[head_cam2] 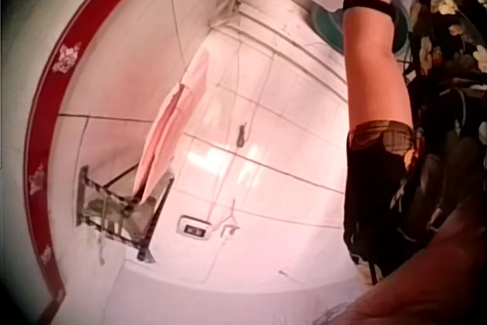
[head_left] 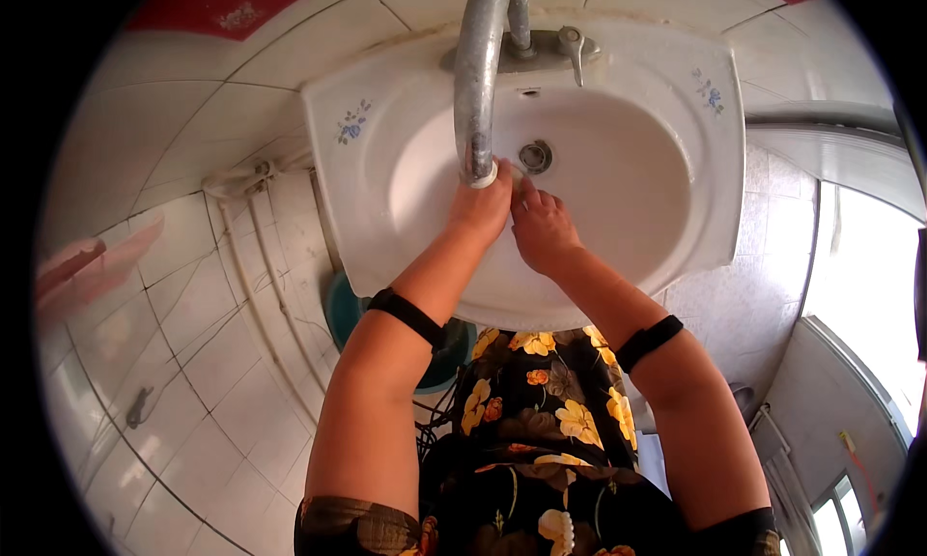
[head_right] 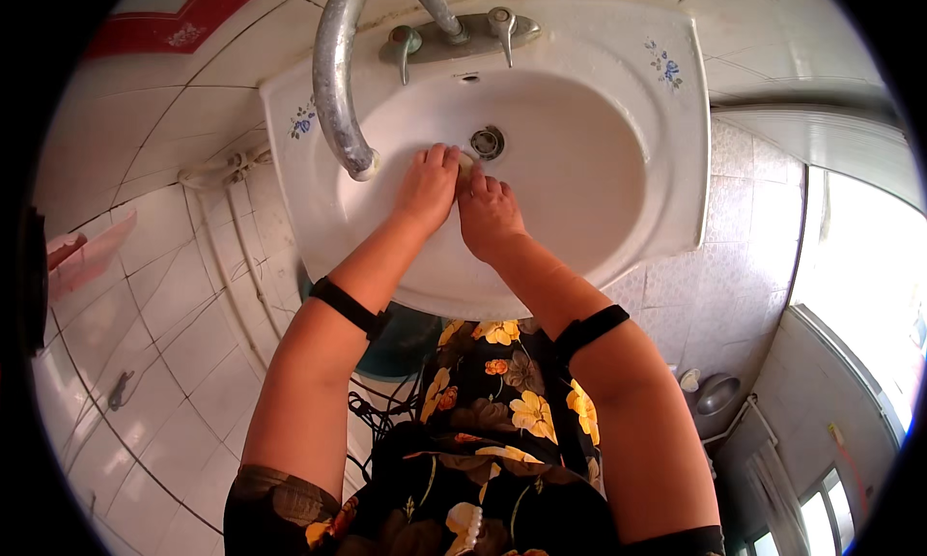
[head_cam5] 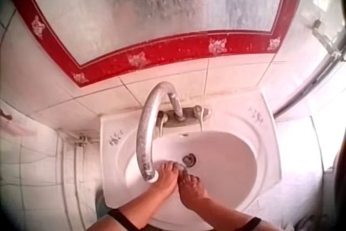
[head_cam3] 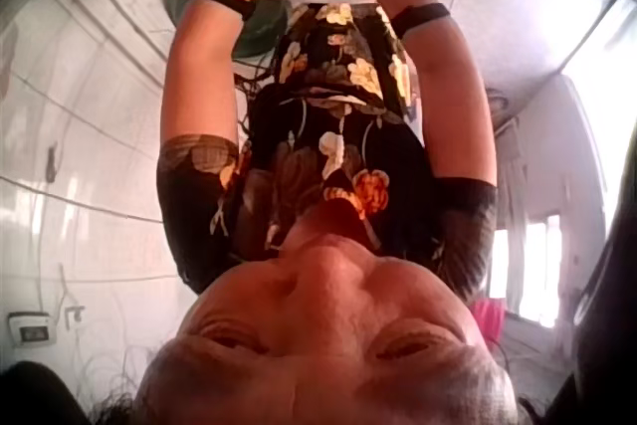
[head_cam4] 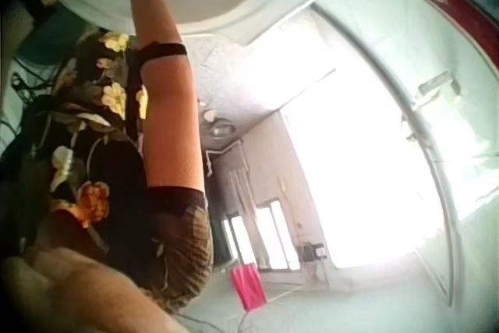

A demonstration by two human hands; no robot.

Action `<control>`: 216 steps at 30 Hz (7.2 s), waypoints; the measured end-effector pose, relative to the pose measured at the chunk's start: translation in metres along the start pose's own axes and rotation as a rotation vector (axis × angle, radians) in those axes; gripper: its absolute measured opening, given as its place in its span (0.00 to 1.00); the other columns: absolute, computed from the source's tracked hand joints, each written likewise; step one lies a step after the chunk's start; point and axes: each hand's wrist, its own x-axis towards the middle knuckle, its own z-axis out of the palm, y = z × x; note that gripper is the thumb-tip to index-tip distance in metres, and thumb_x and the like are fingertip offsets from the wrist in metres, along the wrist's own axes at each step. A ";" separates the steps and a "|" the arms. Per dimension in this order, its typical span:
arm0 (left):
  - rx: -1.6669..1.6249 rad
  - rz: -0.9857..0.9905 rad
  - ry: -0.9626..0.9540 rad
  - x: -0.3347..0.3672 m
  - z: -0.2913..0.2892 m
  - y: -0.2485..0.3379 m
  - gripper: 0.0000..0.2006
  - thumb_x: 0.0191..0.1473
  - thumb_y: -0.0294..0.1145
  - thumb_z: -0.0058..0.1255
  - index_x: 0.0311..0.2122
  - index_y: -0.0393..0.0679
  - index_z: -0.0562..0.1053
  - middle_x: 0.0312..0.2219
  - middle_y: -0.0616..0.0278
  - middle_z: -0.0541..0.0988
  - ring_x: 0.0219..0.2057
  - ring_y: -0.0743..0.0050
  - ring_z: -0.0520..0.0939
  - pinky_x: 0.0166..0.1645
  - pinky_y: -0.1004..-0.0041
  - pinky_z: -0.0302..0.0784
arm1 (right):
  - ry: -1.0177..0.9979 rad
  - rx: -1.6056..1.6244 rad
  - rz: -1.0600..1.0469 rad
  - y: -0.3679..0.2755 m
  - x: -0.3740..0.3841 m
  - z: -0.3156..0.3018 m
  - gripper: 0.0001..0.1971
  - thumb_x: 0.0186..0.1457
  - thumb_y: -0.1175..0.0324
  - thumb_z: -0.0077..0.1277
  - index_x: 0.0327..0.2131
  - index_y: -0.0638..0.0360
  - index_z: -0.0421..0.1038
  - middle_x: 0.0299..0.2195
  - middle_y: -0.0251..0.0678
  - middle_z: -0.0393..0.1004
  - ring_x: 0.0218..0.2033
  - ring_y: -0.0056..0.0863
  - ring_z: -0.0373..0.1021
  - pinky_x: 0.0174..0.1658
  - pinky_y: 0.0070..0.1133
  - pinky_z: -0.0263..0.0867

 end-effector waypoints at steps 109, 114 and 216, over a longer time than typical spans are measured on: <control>0.399 0.436 0.474 0.033 -0.089 -0.028 0.22 0.48 0.27 0.47 0.52 0.49 0.69 0.53 0.74 0.68 0.46 0.68 0.69 0.50 0.70 0.66 | 0.556 0.964 0.106 -0.033 0.084 -0.022 0.18 0.48 0.79 0.47 0.46 0.58 0.68 0.48 0.49 0.64 0.49 0.48 0.62 0.49 0.32 0.64; 0.332 0.566 0.433 0.070 -0.078 0.015 0.22 0.47 0.27 0.47 0.51 0.48 0.69 0.53 0.73 0.66 0.47 0.69 0.68 0.50 0.69 0.67 | 0.809 0.901 0.234 0.006 0.080 -0.025 0.17 0.48 0.77 0.49 0.45 0.58 0.69 0.47 0.48 0.66 0.47 0.47 0.65 0.48 0.30 0.65; -0.235 -0.111 0.697 -0.006 -0.122 -0.074 0.32 0.39 0.36 0.59 0.52 0.43 0.65 0.45 0.54 0.68 0.41 0.54 0.73 0.44 0.60 0.70 | 0.422 0.100 -0.312 -0.097 0.139 -0.096 0.22 0.50 0.75 0.45 0.52 0.58 0.62 0.51 0.41 0.64 0.53 0.42 0.60 0.55 0.31 0.58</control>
